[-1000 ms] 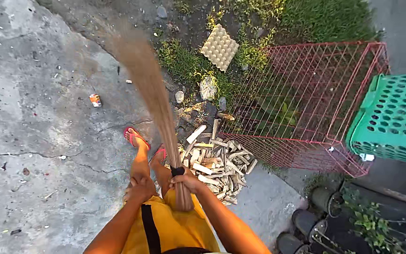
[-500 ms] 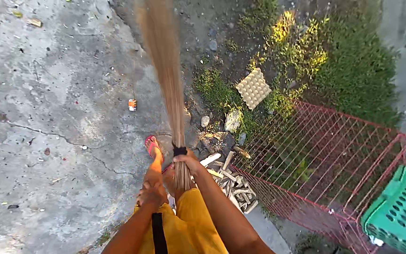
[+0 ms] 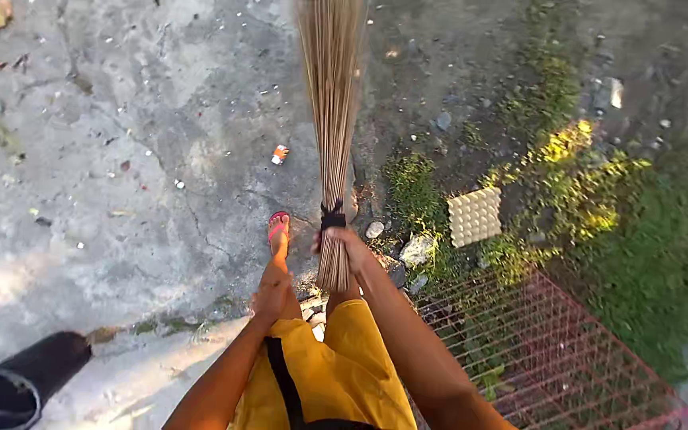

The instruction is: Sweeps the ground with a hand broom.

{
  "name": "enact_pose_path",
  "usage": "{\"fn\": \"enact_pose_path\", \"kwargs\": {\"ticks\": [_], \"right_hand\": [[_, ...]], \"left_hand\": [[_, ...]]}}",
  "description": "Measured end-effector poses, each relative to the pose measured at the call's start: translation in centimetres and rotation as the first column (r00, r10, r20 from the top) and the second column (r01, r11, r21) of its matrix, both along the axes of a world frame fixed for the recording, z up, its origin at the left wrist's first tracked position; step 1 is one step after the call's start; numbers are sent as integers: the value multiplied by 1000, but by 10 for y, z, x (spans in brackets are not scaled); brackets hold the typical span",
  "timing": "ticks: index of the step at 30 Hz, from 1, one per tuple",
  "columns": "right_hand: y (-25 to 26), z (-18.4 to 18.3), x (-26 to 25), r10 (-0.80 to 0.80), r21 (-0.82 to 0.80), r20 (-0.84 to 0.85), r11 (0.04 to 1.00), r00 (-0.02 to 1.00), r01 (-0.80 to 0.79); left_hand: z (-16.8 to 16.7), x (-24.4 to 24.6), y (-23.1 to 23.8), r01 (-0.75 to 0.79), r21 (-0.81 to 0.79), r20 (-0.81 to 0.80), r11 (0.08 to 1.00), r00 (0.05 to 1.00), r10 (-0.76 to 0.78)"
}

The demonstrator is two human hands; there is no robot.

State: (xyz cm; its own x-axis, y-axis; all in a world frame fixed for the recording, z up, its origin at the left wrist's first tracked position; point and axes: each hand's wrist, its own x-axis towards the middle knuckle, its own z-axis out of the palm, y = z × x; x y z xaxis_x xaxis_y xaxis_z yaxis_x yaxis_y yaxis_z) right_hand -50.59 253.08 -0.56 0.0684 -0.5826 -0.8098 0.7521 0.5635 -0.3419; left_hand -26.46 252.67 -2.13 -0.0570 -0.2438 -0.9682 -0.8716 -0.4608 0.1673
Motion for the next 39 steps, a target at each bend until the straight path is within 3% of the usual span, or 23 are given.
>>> {"fn": "enact_pose_path", "kwargs": {"ticks": [2, 4, 7, 9, 11, 12, 13, 14, 16, 17, 18, 20, 22, 24, 25, 27, 30, 32, 34, 35, 36, 37, 39], "right_hand": [[23, 27, 43, 193, 49, -75, 981, 978, -189], [47, 45, 76, 391, 119, -61, 916, 918, -382], [59, 44, 80, 702, 51, 208, 687, 681, -725], [55, 25, 76, 840, -57, 320, 478, 438, -876], [47, 6, 62, 906, -78, 333, 302, 261, -950], [48, -3, 50, 912, -32, 322, 280, 255, -960], [53, -13, 35, 893, 60, 302, 330, 332, -942], [63, -24, 14, 833, 150, 260, 465, 489, -872], [81, -30, -34, 548, 241, 141, 789, 825, -565], [83, -26, -52, 387, 263, 47, 885, 921, -385], [83, -20, -62, 259, 277, -78, 933, 963, -229], [78, -11, -67, 178, 290, -302, 953, 936, -88], [74, -3, -51, 250, 287, -410, 948, 877, -136], [79, 11, -25, 339, 265, -355, 930, 871, -254], [84, 18, -15, 408, 252, -272, 904, 872, -345], [95, 23, 2, 566, 211, -45, 810, 823, -546], [93, 23, 53, 846, 59, 177, 501, 503, -864], [75, 16, 104, 949, 2, 160, 275, 272, -961], [48, 2, 140, 978, 21, 172, 117, 119, -993], [35, -7, 145, 974, 38, 204, 92, 98, -995], [28, -18, 141, 960, 65, 232, 144, 155, -987], [27, -28, 130, 918, 112, 242, 294, 313, -949], [35, -34, 108, 658, 187, 174, 708, 732, -681]], "left_hand": [[13, 2, 7, -472, 110, -242, 875, 841, 484], [47, -7, 26, -669, 320, -334, 671, 583, 741], [83, -31, 62, -870, 363, -189, 334, 282, 940], [79, -44, 77, -960, 261, -16, 100, 100, 995], [56, -59, 91, -969, 244, 71, -32, -15, 997], [40, -69, 97, -956, 292, 56, -40, -24, 998], [19, -80, 101, -933, 360, 10, 5, 9, 1000], [-3, -98, 98, -896, 428, -52, 119, 107, 993], [-29, -152, 69, -727, 517, -212, 452, 403, 890], [-32, -180, 48, -621, 527, -272, 581, 524, 807], [-30, -201, 30, -520, 541, -312, 661, 606, 732], [-16, -220, 6, -425, 599, -338, 679, 634, 696], [-8, -208, -3, -378, 655, -376, 654, 589, 716], [5, -170, 7, -445, 602, -424, 663, 526, 737], [11, -149, 21, -531, 566, -430, 631, 462, 775], [28, -107, 64, -739, 510, -389, 441, 259, 884], [38, -48, 129, -941, 329, -318, 80, -31, 948], [35, -19, 139, -976, 170, -269, -133, -176, 947], [20, 2, 123, -959, 71, -185, -273, -281, 942], [8, 4, 110, -963, 54, -148, -265, -271, 951], [-7, 4, 96, -980, 82, -136, -180, -190, 972], [-20, 1, 80, -989, 147, -147, -8, -29, 989], [-45, -15, 40, -841, 306, -260, 446, 377, 889]]}}
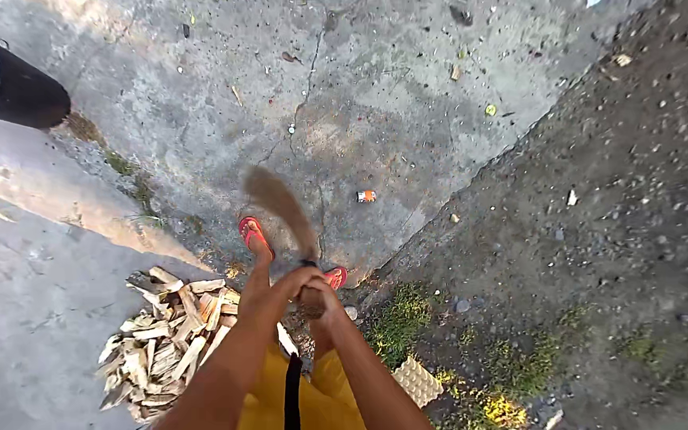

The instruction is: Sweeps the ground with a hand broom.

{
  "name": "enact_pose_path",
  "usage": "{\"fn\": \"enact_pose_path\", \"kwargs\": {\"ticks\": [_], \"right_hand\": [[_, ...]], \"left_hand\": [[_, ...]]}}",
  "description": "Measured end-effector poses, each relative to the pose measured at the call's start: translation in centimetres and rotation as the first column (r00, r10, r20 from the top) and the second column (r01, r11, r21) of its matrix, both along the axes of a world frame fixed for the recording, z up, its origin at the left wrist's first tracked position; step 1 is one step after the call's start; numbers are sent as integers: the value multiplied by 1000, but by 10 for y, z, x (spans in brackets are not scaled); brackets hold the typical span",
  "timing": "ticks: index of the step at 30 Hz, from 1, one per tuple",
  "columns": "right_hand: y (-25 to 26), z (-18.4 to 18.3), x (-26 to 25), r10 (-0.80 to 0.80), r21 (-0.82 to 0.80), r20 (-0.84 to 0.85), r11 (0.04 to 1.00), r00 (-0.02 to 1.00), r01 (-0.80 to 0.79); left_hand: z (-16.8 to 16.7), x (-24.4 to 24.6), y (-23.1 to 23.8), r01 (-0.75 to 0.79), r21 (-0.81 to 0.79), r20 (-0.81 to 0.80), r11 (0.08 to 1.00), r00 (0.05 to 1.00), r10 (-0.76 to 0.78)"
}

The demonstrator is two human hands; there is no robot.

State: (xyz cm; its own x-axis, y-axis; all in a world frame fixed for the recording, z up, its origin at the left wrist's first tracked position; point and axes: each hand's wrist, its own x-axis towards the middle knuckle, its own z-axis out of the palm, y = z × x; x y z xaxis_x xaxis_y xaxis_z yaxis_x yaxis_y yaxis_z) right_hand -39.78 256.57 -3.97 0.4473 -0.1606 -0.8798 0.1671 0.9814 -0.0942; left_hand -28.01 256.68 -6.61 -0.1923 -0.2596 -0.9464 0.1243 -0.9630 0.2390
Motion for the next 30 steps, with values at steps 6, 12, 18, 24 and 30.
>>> {"fn": "enact_pose_path", "kwargs": {"ticks": [6, 12, 18, 24, 30], "right_hand": [[-12, 47, 74, -385, -278, -491, 919, 781, 278], [26, 75, 176, 51, -77, -67, 995, 996, -56], [-9, 47, 305, 589, -57, 143, 807, 795, -588], [-28, 28, 284, 48, 111, -214, 994, 976, -25], [-50, 80, 308, -127, -65, -492, 992, 861, 109]], "left_hand": [[22, 28, -68, 305, -118, -335, 945, 884, -327], [73, 197, 23, -214, -217, -251, 952, 955, 157], [73, 288, 61, -735, -109, 208, 669, 642, 738], [13, 273, -8, -202, -37, -90, 979, 976, 198], [18, 271, -54, -77, -149, -388, 986, 921, 13]]}}
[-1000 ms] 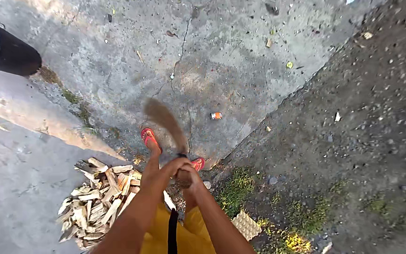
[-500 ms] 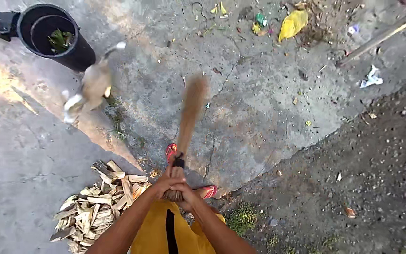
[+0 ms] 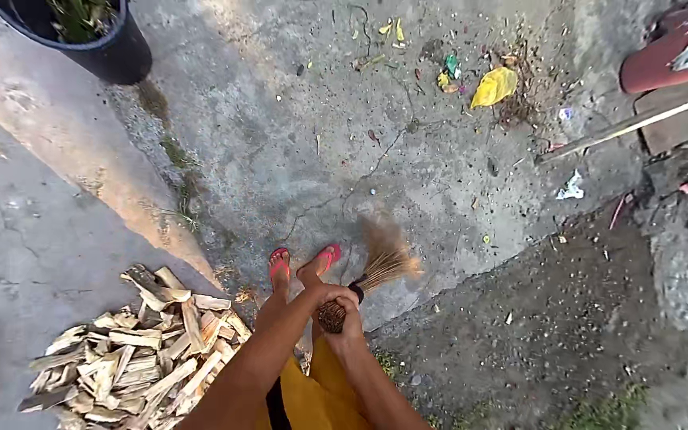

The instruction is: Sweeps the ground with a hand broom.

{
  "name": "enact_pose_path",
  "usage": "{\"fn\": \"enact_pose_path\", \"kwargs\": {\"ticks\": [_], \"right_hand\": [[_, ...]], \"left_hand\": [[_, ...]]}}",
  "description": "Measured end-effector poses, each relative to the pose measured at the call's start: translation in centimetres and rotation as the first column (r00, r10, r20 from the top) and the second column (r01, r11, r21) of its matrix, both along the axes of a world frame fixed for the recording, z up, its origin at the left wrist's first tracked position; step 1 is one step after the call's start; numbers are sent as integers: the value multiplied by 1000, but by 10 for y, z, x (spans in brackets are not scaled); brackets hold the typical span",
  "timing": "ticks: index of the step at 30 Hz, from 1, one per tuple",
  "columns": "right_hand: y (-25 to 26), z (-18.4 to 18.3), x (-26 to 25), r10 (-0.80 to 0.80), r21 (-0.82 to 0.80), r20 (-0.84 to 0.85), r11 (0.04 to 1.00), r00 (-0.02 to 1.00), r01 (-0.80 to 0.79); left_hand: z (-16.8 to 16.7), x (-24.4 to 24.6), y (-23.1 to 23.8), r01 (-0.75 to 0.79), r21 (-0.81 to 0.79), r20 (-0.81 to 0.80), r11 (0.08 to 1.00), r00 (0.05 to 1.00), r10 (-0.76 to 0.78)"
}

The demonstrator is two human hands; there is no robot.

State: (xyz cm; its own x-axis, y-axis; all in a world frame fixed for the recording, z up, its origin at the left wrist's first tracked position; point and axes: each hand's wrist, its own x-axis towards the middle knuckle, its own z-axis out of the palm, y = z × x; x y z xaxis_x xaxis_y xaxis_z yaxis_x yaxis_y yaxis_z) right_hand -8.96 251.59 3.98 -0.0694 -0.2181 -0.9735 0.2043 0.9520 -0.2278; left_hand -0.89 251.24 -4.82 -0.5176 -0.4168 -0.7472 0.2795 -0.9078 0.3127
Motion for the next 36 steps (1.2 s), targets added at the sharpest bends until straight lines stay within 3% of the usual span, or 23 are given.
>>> {"fn": "enact_pose_path", "kwargs": {"ticks": [2, 4, 6, 9, 11, 12, 14, 16, 18, 20, 21, 23, 26, 28, 30, 33, 35, 36], "right_hand": [[9, 18, 19, 189, 2, 130, 982, 973, -190], [22, 23, 35, 309, 51, 302, 939, 902, -339], [21, 14, 66, 452, 56, 444, 848, 773, -528], [-3, -11, 146, 630, -31, 530, 683, 568, -729], [-40, -36, 193, 616, 12, 561, 662, 553, -750], [-61, -48, 206, 580, 74, 552, 682, 599, -728], [-90, -69, 194, 415, 171, 486, 818, 770, -549], [-103, -79, 149, 65, 195, 425, 967, 903, -162], [-127, -60, 129, -231, 170, 269, 967, 935, 190], [-154, -35, 129, -375, 88, 136, 926, 917, 366], [-167, -23, 138, -370, 35, 91, 929, 925, 368], [-178, 7, 170, -240, -38, 65, 969, 969, 242], [-157, 40, 215, -9, 59, 237, 998, 971, -5], [-140, 47, 235, 104, 145, 391, 974, 915, -172], [-138, 34, 260, 276, 130, 529, 908, 802, -398], [-171, 5, 301, 508, 86, 562, 749, 653, -657], [-206, -21, 310, 500, 113, 594, 723, 630, -681], [-217, -38, 302, 448, 133, 594, 764, 668, -631]], "left_hand": [[40, 41, 19, -123, -92, -54, 988, 991, 118], [63, 71, 55, -310, -64, 34, 949, 949, 312], [71, 101, 80, -504, -35, 186, 863, 845, 501], [67, 160, 75, -729, -24, 489, 684, 588, 644], [44, 196, 42, -789, 7, 645, 615, 473, 600], [29, 208, 20, -774, 42, 676, 632, 488, 553], [4, 209, -26, -599, 139, 607, 789, 681, 410], [-11, 186, -81, -169, 165, 416, 972, 905, 86], [-5, 160, -147, 247, 174, 342, 953, 893, -293], [13, 149, -193, 406, 188, 283, 895, 850, -445], [23, 155, -206, 401, 187, 244, 897, 865, -438], [43, 180, -201, 284, 59, 188, 957, 938, -290], [63, 243, -161, 162, -208, 117, 965, 983, -140], [91, 281, -126, -26, -125, 178, 992, 983, 49], [105, 306, -100, -303, 6, 325, 953, 902, 284], [86, 322, -103, -638, 75, 570, 766, 658, 492], [57, 321, -128, -716, 42, 665, 696, 540, 516], [42, 314, -144, -685, 54, 675, 727, 562, 479]]}}
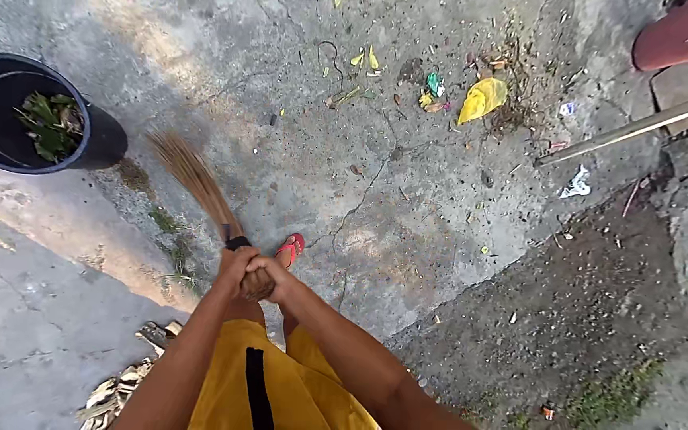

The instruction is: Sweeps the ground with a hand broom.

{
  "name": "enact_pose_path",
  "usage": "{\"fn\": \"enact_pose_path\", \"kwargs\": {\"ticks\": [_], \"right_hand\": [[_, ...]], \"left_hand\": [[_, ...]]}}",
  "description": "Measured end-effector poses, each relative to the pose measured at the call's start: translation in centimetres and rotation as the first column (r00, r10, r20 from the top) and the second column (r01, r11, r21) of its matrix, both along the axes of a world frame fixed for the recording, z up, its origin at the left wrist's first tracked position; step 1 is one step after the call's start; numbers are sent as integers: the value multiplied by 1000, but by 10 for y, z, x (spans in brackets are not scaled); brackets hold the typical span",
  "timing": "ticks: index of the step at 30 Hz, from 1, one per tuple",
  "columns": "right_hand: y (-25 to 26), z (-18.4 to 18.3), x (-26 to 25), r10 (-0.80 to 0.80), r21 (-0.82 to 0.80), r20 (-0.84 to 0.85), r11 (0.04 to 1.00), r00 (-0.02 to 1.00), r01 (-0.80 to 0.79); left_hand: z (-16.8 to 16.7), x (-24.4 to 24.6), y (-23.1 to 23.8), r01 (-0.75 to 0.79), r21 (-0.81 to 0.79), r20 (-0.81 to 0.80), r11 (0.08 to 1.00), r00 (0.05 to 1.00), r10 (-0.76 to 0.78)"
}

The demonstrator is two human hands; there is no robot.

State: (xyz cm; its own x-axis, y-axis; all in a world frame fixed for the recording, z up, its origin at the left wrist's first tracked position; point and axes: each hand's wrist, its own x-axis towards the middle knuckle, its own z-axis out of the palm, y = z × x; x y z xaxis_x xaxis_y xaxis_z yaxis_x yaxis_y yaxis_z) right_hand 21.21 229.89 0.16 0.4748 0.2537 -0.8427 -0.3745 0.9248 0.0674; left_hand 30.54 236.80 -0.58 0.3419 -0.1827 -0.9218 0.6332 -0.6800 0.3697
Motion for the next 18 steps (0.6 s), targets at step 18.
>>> {"fn": "enact_pose_path", "kwargs": {"ticks": [18], "right_hand": [[40, 28, 126, -99, -167, 38, 981, 994, 104]], "left_hand": [[27, 141, 22, 149, -194, -63, 970, 984, -164]]}}
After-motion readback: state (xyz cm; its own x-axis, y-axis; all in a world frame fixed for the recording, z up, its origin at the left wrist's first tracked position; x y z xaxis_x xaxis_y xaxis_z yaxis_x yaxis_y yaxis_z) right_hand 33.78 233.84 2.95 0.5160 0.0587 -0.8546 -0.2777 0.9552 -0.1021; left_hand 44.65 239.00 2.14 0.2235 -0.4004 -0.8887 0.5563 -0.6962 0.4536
